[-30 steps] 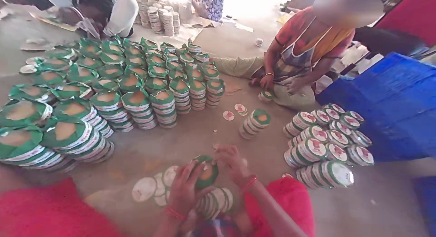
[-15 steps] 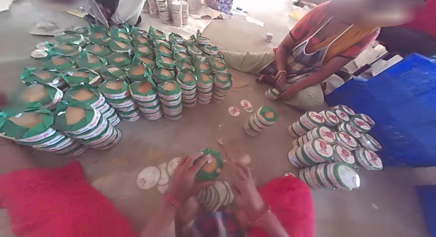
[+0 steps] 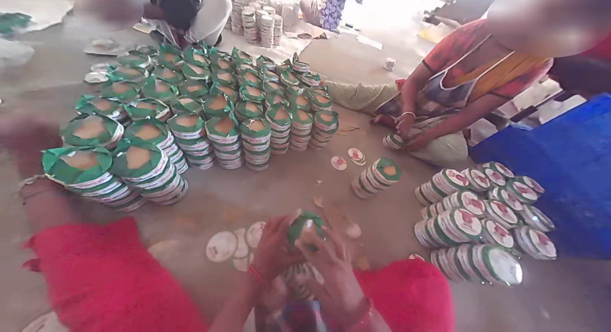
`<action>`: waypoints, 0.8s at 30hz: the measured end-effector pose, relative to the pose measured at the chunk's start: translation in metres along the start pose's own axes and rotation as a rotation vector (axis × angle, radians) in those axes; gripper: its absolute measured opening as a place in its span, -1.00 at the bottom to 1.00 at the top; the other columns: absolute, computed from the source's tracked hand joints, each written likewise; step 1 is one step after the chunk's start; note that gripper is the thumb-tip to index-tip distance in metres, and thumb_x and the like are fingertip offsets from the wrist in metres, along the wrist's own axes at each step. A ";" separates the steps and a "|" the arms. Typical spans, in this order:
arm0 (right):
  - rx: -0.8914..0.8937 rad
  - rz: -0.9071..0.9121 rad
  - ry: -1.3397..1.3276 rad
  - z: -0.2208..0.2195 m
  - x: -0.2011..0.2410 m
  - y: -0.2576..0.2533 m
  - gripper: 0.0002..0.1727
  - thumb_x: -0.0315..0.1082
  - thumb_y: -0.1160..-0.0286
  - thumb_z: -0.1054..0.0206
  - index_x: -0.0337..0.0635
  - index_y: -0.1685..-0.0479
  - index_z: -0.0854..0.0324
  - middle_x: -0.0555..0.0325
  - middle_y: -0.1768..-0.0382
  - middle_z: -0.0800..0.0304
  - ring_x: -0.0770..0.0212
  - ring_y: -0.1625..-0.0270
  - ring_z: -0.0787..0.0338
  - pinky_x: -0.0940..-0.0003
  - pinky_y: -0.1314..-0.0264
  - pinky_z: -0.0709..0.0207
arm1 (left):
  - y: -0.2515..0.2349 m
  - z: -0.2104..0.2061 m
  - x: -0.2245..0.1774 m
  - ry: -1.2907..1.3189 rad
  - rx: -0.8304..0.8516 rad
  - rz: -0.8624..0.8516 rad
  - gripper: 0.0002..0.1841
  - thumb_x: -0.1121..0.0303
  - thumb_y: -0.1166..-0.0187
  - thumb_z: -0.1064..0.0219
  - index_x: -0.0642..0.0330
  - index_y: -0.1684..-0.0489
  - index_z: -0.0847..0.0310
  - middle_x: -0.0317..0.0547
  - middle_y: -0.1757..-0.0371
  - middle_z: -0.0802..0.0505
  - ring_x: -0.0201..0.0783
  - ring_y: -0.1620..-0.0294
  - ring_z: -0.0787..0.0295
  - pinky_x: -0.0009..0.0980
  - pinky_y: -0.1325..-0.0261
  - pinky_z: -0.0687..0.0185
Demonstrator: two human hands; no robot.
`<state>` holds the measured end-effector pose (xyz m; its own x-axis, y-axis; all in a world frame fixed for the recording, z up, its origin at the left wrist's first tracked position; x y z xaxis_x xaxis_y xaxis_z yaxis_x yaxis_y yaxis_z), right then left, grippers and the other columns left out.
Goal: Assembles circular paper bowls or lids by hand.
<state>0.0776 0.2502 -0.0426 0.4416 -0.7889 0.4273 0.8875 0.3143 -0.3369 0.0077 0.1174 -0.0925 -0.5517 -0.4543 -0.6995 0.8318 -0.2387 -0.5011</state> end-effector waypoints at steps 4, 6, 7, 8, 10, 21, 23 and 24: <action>0.037 0.001 0.107 -0.009 0.005 -0.014 -0.41 0.27 -0.47 -0.26 0.26 -0.41 -0.74 0.36 -0.63 -0.56 -0.21 -0.75 -0.35 -0.43 -0.57 -0.28 | 0.011 -0.010 0.015 0.210 -0.119 0.080 0.40 -0.15 0.22 -0.74 0.66 -0.64 -0.01 0.55 -0.43 -0.57 0.16 -0.39 -0.64 -0.05 -0.43 -0.57; 0.037 -0.005 0.014 -0.005 0.005 -0.022 -0.42 0.34 -0.44 -0.26 0.34 -0.33 -0.78 0.31 -0.64 -0.55 -0.25 -0.76 -0.31 -0.45 -0.56 -0.26 | 0.014 -0.015 0.020 0.322 -0.091 0.108 0.41 -0.10 0.17 -0.76 0.66 -0.68 0.08 0.46 -0.50 -0.56 0.02 -0.52 -0.58 -0.15 -0.57 -0.50; 0.021 -0.011 -0.002 -0.001 0.003 -0.025 -0.40 0.39 -0.47 -0.18 0.37 -0.33 -0.78 0.29 -0.64 -0.54 -0.26 -0.76 -0.31 -0.45 -0.57 -0.25 | 0.015 -0.017 0.021 0.361 -0.069 0.133 0.39 -0.13 0.10 -0.74 0.68 -0.67 0.07 0.39 -0.50 -0.60 -0.06 -0.54 -0.58 -0.20 -0.60 -0.47; 0.007 -0.019 0.024 0.001 0.001 -0.030 -0.36 0.43 -0.50 -0.11 0.37 -0.35 -0.77 0.29 -0.66 -0.52 -0.27 -0.76 -0.30 -0.47 -0.58 -0.24 | 0.016 -0.020 0.022 0.383 -0.052 0.150 0.36 -0.18 0.04 -0.68 0.67 -0.66 0.05 0.34 -0.50 -0.61 -0.12 -0.55 -0.57 -0.24 -0.61 -0.46; -0.010 -0.036 0.134 0.001 -0.006 -0.038 -0.30 0.47 -0.48 -0.08 0.31 -0.37 -0.77 0.31 -0.67 -0.51 -0.28 -0.75 -0.32 -0.48 -0.59 -0.21 | 0.017 -0.024 0.022 0.398 -0.054 0.163 0.30 -0.12 0.01 -0.63 0.63 -0.68 0.05 0.34 -0.50 -0.60 -0.10 -0.56 -0.55 -0.22 -0.60 -0.46; -0.062 -0.192 0.127 0.025 -0.040 -0.061 -0.29 0.47 -0.47 -0.08 0.23 -0.28 -0.83 0.18 -0.61 -0.58 -0.37 -0.76 -0.27 -0.53 -0.62 -0.10 | 0.017 -0.022 0.020 0.392 -0.047 0.189 0.36 0.09 0.22 -0.83 0.58 -0.69 0.02 0.30 -0.52 -0.60 -0.11 -0.59 -0.54 -0.25 -0.62 -0.45; 0.003 -0.222 0.110 0.015 -0.048 -0.061 -0.27 0.50 -0.48 -0.04 0.25 -0.26 -0.83 0.19 -0.62 -0.57 -0.35 -0.77 -0.26 -0.53 -0.66 -0.06 | 0.015 -0.022 0.021 0.379 -0.056 0.159 0.34 0.10 0.24 -0.84 0.56 -0.67 -0.02 0.29 -0.51 -0.62 -0.12 -0.57 -0.56 -0.25 -0.61 -0.48; 0.027 -0.222 0.101 0.010 -0.049 -0.060 -0.26 0.51 -0.47 -0.05 0.25 -0.27 -0.83 0.20 -0.63 -0.56 -0.33 -0.78 -0.23 -0.51 -0.68 -0.04 | 0.016 -0.021 0.021 0.370 -0.057 0.156 0.35 0.07 0.24 -0.84 0.56 -0.67 -0.04 0.29 -0.50 -0.62 -0.11 -0.56 -0.57 -0.24 -0.59 -0.49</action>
Point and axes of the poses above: each hand's wrist, its own y-axis away from the middle knuckle, its own z-axis out of the back of the hand, x = y × z, the point moved 8 cm from there along -y, towards the middle knuckle
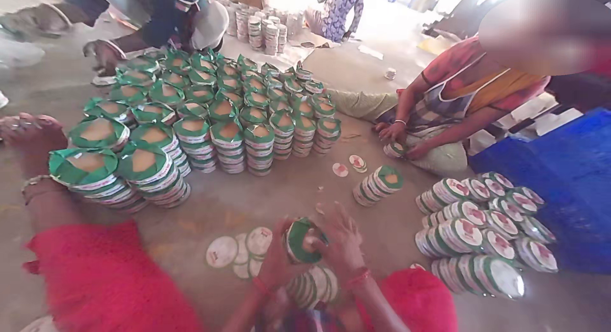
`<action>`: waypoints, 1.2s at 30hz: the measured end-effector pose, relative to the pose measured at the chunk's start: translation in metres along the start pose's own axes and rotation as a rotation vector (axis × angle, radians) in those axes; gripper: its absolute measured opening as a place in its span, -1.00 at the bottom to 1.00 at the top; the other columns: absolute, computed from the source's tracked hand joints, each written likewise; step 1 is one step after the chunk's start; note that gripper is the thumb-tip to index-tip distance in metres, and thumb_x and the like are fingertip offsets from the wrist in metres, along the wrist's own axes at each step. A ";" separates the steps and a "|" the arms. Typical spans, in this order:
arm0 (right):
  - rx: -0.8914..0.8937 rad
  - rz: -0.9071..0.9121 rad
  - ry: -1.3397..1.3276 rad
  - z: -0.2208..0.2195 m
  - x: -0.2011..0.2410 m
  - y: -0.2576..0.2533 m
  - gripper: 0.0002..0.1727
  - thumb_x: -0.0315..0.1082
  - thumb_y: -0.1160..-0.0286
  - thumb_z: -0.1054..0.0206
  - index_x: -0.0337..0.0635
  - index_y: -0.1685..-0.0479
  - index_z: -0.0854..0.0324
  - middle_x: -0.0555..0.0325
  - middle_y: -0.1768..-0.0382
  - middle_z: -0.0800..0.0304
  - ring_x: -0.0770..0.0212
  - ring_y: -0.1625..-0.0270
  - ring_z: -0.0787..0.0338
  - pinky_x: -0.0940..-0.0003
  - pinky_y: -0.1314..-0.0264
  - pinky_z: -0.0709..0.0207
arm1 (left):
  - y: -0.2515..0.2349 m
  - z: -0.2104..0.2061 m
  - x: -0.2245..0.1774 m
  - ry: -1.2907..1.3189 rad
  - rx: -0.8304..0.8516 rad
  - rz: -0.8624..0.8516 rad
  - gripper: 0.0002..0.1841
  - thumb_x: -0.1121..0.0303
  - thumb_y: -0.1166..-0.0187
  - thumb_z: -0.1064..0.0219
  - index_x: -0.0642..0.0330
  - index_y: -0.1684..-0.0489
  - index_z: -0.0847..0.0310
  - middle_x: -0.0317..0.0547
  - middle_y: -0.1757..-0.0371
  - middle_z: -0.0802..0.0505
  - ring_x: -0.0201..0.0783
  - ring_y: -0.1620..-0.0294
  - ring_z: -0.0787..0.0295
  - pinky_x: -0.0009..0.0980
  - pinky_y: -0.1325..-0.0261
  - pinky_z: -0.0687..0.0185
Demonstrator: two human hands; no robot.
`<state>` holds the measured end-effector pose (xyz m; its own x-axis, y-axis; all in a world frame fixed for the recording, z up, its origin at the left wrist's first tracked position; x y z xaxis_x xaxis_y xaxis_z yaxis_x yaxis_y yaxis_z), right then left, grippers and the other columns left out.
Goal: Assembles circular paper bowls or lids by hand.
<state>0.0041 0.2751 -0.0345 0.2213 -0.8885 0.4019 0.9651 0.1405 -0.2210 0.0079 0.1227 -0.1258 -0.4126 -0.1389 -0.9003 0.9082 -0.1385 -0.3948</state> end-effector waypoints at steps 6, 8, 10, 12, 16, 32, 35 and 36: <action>-0.006 0.159 0.140 -0.010 0.024 0.004 -0.20 0.57 -0.38 -0.07 0.25 -0.34 -0.79 0.20 -0.58 -0.63 -0.29 -0.74 -0.35 -0.53 -0.69 -0.04 | 0.001 0.002 0.001 -0.012 0.006 0.087 0.33 0.06 0.23 -0.82 0.58 -0.66 -0.07 0.33 -0.51 -0.61 -0.05 -0.55 -0.58 -0.18 -0.58 -0.50; -0.028 0.260 0.195 -0.012 0.039 0.009 -0.20 0.55 -0.36 -0.11 0.21 -0.32 -0.80 0.20 -0.55 -0.67 -0.28 -0.70 -0.43 -0.55 -0.65 -0.10 | 0.000 0.002 0.001 -0.004 0.014 0.098 0.29 0.10 0.19 -0.76 0.63 -0.66 -0.05 0.38 -0.53 -0.58 -0.01 -0.59 -0.53 -0.17 -0.60 -0.45; -0.052 0.363 0.266 -0.013 0.052 0.017 -0.19 0.56 -0.34 -0.12 0.19 -0.28 -0.82 0.25 -0.54 -0.68 -0.19 -0.67 -0.49 -0.48 -0.63 -0.20 | 0.001 0.002 0.003 0.001 0.016 0.107 0.16 0.20 0.04 -0.64 0.68 -0.64 -0.05 0.41 -0.55 -0.56 0.00 -0.62 -0.50 -0.18 -0.63 -0.41; -0.061 0.459 0.320 -0.014 0.064 0.029 -0.24 0.51 -0.34 -0.20 0.15 -0.23 -0.83 0.27 -0.53 -0.68 -0.12 -0.66 -0.52 -0.43 -0.60 -0.27 | 0.001 0.004 0.002 0.004 0.044 0.129 0.14 0.17 -0.06 -0.62 0.67 -0.67 -0.03 0.39 -0.57 -0.55 -0.04 -0.65 -0.47 -0.23 -0.67 -0.34; -0.050 0.412 0.199 0.003 0.051 0.037 -0.41 0.40 -0.34 -0.35 0.15 0.01 -0.88 0.18 -0.42 -0.76 -0.16 -0.62 -0.55 -0.46 -0.58 -0.29 | -0.005 0.011 0.000 0.009 0.188 0.094 0.32 0.09 0.20 -0.83 0.53 -0.71 -0.07 0.27 -0.60 -0.55 -0.07 -0.67 -0.43 -0.19 -0.72 -0.32; -0.380 -0.011 -0.403 0.010 -0.011 0.099 -0.56 0.06 -0.66 -0.22 -0.08 0.00 -0.83 0.05 -0.23 -0.78 0.19 -0.41 -0.65 0.23 -0.48 -0.53 | -0.004 0.088 0.103 -0.577 0.187 0.727 -0.50 0.27 -0.29 -0.66 0.29 -0.20 -0.73 0.37 -0.29 -0.72 0.39 -0.44 -0.52 0.36 -0.50 -0.33; -0.420 0.011 -0.428 0.017 -0.007 0.095 -0.57 0.03 -0.65 -0.24 -0.14 -0.07 -0.79 0.03 -0.22 -0.79 0.22 -0.42 -0.67 0.30 -0.48 -0.56 | -0.007 0.102 0.080 -0.454 0.101 0.724 -0.33 0.33 -0.35 -0.64 0.25 -0.50 -0.50 0.25 -0.08 -0.84 0.22 -0.13 -0.79 0.22 -0.31 -0.59; -0.437 0.020 -0.433 0.019 -0.003 0.093 -0.57 0.02 -0.64 -0.25 -0.15 -0.08 -0.79 0.02 -0.21 -0.80 0.22 -0.41 -0.68 0.31 -0.48 -0.56 | -0.008 0.106 0.071 -0.436 0.075 0.707 -0.27 0.34 -0.34 -0.64 0.23 -0.57 -0.44 0.23 -0.06 -0.85 0.18 -0.08 -0.81 0.18 -0.27 -0.62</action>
Point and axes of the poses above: each hand's wrist, its own y-axis away from the middle knuckle, its own z-axis out of the back of the hand, x = y × z, the point moved 8 cm from there along -y, towards the middle knuckle
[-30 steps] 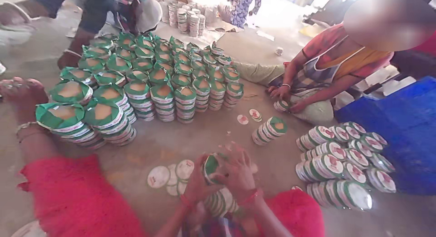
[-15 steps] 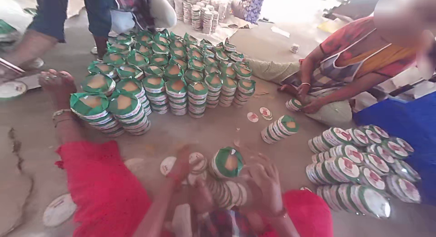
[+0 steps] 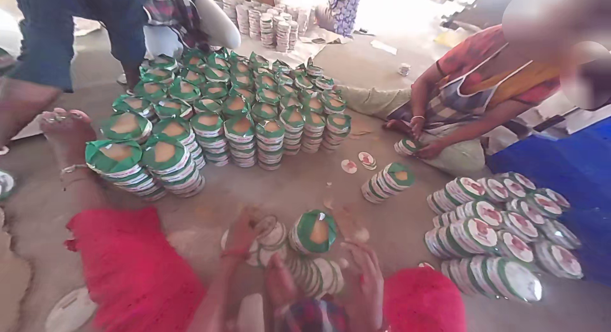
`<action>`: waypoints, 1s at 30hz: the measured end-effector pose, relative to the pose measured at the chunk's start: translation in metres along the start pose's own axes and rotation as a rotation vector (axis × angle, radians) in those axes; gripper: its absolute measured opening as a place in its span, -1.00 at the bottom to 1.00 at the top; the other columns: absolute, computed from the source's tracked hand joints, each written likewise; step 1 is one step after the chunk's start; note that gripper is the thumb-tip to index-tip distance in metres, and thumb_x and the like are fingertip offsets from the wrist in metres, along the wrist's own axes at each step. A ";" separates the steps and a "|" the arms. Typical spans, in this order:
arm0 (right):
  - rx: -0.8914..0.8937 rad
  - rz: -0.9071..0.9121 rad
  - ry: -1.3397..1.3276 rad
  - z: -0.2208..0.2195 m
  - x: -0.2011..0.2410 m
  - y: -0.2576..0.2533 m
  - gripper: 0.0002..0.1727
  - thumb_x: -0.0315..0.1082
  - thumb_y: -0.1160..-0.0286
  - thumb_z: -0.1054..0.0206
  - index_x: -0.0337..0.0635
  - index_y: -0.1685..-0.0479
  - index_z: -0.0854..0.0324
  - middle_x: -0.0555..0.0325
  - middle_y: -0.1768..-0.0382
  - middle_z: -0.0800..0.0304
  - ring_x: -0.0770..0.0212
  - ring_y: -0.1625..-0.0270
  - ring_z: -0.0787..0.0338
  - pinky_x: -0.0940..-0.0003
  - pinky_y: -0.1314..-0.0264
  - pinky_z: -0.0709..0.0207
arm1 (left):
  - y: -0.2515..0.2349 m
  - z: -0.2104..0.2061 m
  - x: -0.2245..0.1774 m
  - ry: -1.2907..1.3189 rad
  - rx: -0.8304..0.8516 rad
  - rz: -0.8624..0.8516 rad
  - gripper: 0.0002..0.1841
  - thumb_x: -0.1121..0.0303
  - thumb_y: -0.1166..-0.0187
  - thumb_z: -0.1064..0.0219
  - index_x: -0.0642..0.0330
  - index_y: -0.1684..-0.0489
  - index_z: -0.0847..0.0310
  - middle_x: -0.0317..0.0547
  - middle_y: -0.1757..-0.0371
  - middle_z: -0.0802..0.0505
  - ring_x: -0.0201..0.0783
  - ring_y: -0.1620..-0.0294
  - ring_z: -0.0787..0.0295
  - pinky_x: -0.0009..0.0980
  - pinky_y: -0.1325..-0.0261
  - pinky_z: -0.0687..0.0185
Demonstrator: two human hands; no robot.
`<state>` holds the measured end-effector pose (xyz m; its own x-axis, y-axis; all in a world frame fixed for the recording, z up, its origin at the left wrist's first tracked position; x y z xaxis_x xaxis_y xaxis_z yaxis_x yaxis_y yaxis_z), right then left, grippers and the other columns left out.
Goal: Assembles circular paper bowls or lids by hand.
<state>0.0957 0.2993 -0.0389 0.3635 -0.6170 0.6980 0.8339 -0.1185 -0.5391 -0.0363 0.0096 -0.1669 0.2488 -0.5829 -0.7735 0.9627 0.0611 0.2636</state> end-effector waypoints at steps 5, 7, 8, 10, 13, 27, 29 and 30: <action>0.040 0.153 0.024 -0.021 0.043 -0.016 -0.69 -0.07 -0.54 -0.39 -0.03 -0.06 -0.79 0.11 -0.20 -0.82 0.13 -0.45 -0.67 0.15 -0.52 -0.54 | 0.033 0.030 -0.032 0.252 -0.071 -0.173 -0.69 0.41 -0.48 -0.48 0.33 -0.13 -0.72 -0.08 0.20 -0.91 -0.33 0.23 -0.86 -0.29 0.01 -0.78; 0.144 0.351 0.075 -0.041 0.067 -0.017 -0.71 -0.08 -0.58 -0.38 0.06 -0.15 -0.74 0.19 -0.26 -0.82 0.12 -0.51 -0.64 0.12 -0.58 -0.48 | 0.054 0.032 -0.055 0.524 -0.027 -0.171 -0.84 0.54 -0.47 -0.40 0.35 0.06 -0.72 -0.29 0.35 -0.89 -0.54 0.37 -0.81 -0.53 0.19 -0.77; 0.215 0.469 0.123 -0.052 0.077 -0.015 -0.69 -0.10 -0.63 -0.34 0.10 -0.26 -0.69 0.22 -0.36 -0.78 0.13 -0.58 -0.59 0.09 -0.69 -0.35 | 0.065 0.031 -0.066 0.635 0.014 -0.164 -0.86 0.59 -0.43 -0.39 0.32 0.12 -0.72 -0.35 0.40 -0.89 -0.55 0.40 -0.82 -0.55 0.22 -0.78; 0.301 0.647 0.175 -0.068 0.091 -0.013 -0.63 -0.28 -0.66 -0.26 0.09 -0.41 -0.62 0.23 -0.45 -0.75 0.18 -0.65 -0.54 0.07 -0.79 -0.21 | 0.078 0.021 -0.082 0.785 0.113 -0.202 -0.84 0.63 -0.42 -0.32 0.22 0.19 -0.75 -0.42 0.43 -0.90 -0.57 0.42 -0.82 -0.59 0.26 -0.76; 0.252 0.679 0.094 -0.065 0.088 -0.032 -0.71 -0.37 -0.66 -0.20 -0.14 -0.17 -0.78 0.10 -0.17 -0.92 0.17 -0.39 -0.80 0.19 -0.61 -0.52 | 0.079 0.010 -0.090 0.887 0.157 -0.271 -0.83 0.50 -0.58 -0.24 0.18 0.09 -0.78 -0.39 0.31 -0.92 -0.56 0.36 -0.81 -0.60 0.22 -0.74; 0.649 0.300 0.156 -0.073 0.003 -0.058 -0.55 -0.44 -0.61 -0.17 -0.35 -0.44 -0.63 -0.15 -0.46 -0.71 -0.13 -0.56 -0.66 -0.02 -0.66 -0.45 | 0.081 -0.046 -0.091 0.215 0.049 -0.477 -0.07 0.18 -0.18 -0.68 0.42 -0.62 -0.36 0.33 -0.49 -0.62 0.13 -0.47 -0.60 -0.05 -0.48 -0.54; 0.676 0.314 0.178 -0.074 0.002 -0.051 -0.55 -0.42 -0.65 -0.15 -0.33 -0.48 -0.61 -0.11 -0.50 -0.67 -0.11 -0.60 -0.61 -0.03 -0.69 -0.42 | 0.080 -0.046 -0.091 0.195 0.053 -0.466 -0.06 0.16 -0.17 -0.69 0.43 -0.62 -0.36 0.33 -0.49 -0.62 0.13 -0.47 -0.60 -0.05 -0.49 -0.53; 0.692 0.329 0.183 -0.075 0.001 -0.048 -0.53 -0.47 -0.60 -0.13 -0.32 -0.48 -0.61 -0.10 -0.51 -0.66 -0.11 -0.62 -0.59 -0.03 -0.69 -0.40 | 0.080 -0.047 -0.090 0.187 0.049 -0.467 -0.06 0.17 -0.17 -0.69 0.43 -0.62 -0.36 0.34 -0.49 -0.63 0.14 -0.46 -0.61 -0.04 -0.49 -0.53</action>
Point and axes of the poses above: each hand's wrist, its own y-axis away from the middle knuckle, its own z-axis out of the back of the hand, x = y × z, the point moved 8 cm from there along -y, towards the middle knuckle
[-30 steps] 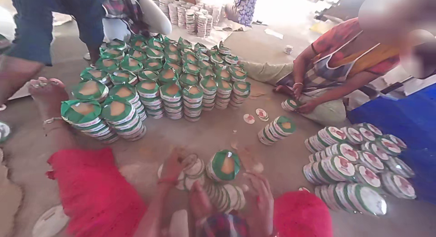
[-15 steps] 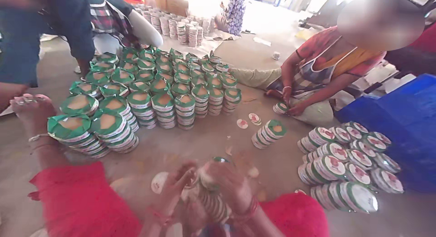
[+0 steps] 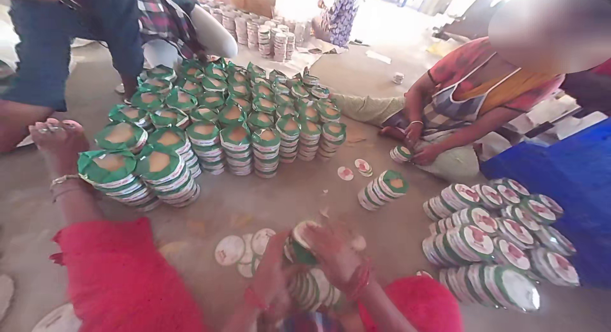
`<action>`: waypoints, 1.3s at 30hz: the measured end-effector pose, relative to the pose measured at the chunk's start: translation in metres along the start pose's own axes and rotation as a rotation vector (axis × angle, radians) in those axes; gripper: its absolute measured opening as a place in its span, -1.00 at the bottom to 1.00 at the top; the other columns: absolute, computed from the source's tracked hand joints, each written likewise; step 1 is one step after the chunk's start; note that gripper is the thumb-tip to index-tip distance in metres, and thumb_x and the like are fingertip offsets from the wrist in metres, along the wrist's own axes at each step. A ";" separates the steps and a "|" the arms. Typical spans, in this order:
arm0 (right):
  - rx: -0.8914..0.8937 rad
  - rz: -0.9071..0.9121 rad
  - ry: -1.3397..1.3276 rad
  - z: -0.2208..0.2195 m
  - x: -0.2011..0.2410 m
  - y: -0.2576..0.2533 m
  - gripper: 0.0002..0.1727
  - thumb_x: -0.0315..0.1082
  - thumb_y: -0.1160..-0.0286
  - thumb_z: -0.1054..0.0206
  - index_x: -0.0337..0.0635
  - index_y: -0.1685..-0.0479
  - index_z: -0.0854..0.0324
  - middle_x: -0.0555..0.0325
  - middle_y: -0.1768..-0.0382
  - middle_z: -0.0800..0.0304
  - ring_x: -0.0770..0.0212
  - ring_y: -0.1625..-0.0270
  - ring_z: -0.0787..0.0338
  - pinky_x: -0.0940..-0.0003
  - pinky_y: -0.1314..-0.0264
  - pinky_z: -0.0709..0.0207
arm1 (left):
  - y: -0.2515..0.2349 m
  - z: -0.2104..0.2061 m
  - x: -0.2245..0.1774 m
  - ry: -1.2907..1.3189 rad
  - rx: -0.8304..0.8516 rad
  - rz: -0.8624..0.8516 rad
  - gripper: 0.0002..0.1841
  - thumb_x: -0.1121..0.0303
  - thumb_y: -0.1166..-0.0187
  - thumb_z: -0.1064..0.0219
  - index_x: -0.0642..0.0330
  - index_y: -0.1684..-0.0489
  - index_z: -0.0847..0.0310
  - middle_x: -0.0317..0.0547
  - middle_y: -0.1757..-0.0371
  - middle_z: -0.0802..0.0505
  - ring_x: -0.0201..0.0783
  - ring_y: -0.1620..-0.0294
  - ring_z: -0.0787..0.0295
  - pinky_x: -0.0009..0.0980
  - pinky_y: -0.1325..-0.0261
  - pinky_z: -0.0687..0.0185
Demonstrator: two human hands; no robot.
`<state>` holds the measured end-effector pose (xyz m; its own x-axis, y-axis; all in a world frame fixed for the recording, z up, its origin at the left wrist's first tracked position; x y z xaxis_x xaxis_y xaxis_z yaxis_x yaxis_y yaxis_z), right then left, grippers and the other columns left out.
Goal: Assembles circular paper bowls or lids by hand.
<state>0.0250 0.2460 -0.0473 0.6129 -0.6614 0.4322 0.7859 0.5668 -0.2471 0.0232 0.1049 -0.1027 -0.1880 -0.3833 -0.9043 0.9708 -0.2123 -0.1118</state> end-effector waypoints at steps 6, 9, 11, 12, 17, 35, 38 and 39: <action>0.032 0.101 0.103 -0.011 0.000 0.013 -0.49 -0.27 -0.65 -0.10 -0.21 -0.54 -0.58 -0.02 -0.61 -0.57 -0.05 -0.72 -0.47 0.02 -0.76 -0.32 | 0.000 -0.001 0.000 -0.024 -0.020 -0.055 -0.05 0.18 -0.21 -0.67 0.36 -0.69 -0.32 0.27 -0.54 -0.62 0.07 -0.49 -0.60 -0.09 -0.51 -0.53; 0.114 0.101 0.152 -0.013 -0.003 0.016 -0.31 0.08 -0.72 -0.04 -0.19 -0.67 -0.44 0.00 -0.71 -0.42 -0.02 -0.81 -0.31 0.01 -0.83 -0.18 | -0.002 -0.001 -0.003 -0.019 0.004 -0.073 -0.02 0.18 -0.21 -0.68 0.38 -0.71 -0.28 0.29 -0.56 -0.59 0.10 -0.54 -0.57 -0.07 -0.54 -0.51; 0.143 0.105 0.190 -0.013 -0.004 0.018 -0.20 0.23 -0.70 0.00 -0.20 -0.72 -0.36 -0.02 -0.75 -0.36 -0.02 -0.83 -0.26 -0.03 -0.85 -0.14 | -0.002 0.000 -0.003 0.030 0.039 -0.071 0.00 0.15 -0.21 -0.67 0.36 -0.74 -0.25 0.28 -0.60 -0.56 0.08 -0.59 -0.51 -0.07 -0.58 -0.47; 0.138 0.102 0.208 -0.013 -0.004 0.019 -0.17 0.25 -0.67 -0.03 -0.20 -0.73 -0.34 -0.03 -0.75 -0.36 -0.02 -0.83 -0.27 -0.04 -0.84 -0.16 | -0.002 0.000 -0.001 0.077 0.066 -0.051 -0.01 0.11 -0.25 -0.63 0.31 -0.76 -0.23 0.23 -0.64 -0.52 0.03 -0.62 -0.48 -0.11 -0.60 -0.45; 0.061 0.004 0.264 -0.019 0.001 0.022 -0.02 0.34 -0.45 -0.23 -0.25 -0.72 -0.34 -0.05 -0.74 -0.38 -0.07 -0.81 -0.30 -0.12 -0.80 -0.20 | -0.009 -0.004 0.003 0.339 0.017 0.128 -0.32 0.03 -0.54 -0.27 0.28 -0.60 -0.41 0.09 -0.49 -0.65 -0.21 -0.48 -0.59 -0.27 -0.50 -0.53; 0.075 -0.350 -0.079 -0.005 -0.013 0.015 0.09 0.27 -0.41 -0.38 -0.34 -0.80 -0.14 -0.14 -0.75 -0.31 -0.01 -0.81 -0.28 0.07 -0.88 -0.06 | -0.011 -0.004 -0.021 -0.211 -0.213 -0.201 -0.60 0.44 -0.61 -0.11 0.27 -0.33 -0.74 0.20 -0.27 -0.81 0.11 -0.25 -0.80 0.04 -0.32 -0.70; 0.055 -0.285 0.142 -0.020 -0.008 0.025 0.17 0.39 -0.39 -0.31 -0.39 -0.81 -0.10 -0.18 -0.80 -0.21 -0.06 -0.87 -0.16 -0.02 -0.92 0.08 | -0.008 -0.007 -0.020 -0.270 -0.227 -0.239 -0.53 0.45 -0.51 -0.12 0.24 -0.39 -0.71 0.16 -0.31 -0.80 0.10 -0.31 -0.77 0.01 -0.36 -0.67; 0.048 -0.278 0.188 -0.022 -0.008 0.027 0.18 0.43 -0.39 -0.26 -0.39 -0.80 -0.11 -0.18 -0.79 -0.22 -0.07 -0.86 -0.18 -0.05 -0.91 0.05 | -0.007 -0.009 -0.020 -0.286 -0.236 -0.245 -0.52 0.45 -0.50 -0.13 0.25 -0.42 -0.69 0.16 -0.32 -0.80 0.11 -0.32 -0.77 0.01 -0.37 -0.67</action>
<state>0.0437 0.2560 -0.0763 0.3838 -0.8703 0.3088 0.9230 0.3718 -0.0996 0.0211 0.1221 -0.0879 -0.4182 -0.5878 -0.6925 0.8937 -0.1298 -0.4295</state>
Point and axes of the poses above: each hand's wrist, its own y-axis away from the middle knuckle, its own z-axis out of the back of the hand, x = y × z, the point moved 8 cm from there along -y, towards the middle knuckle
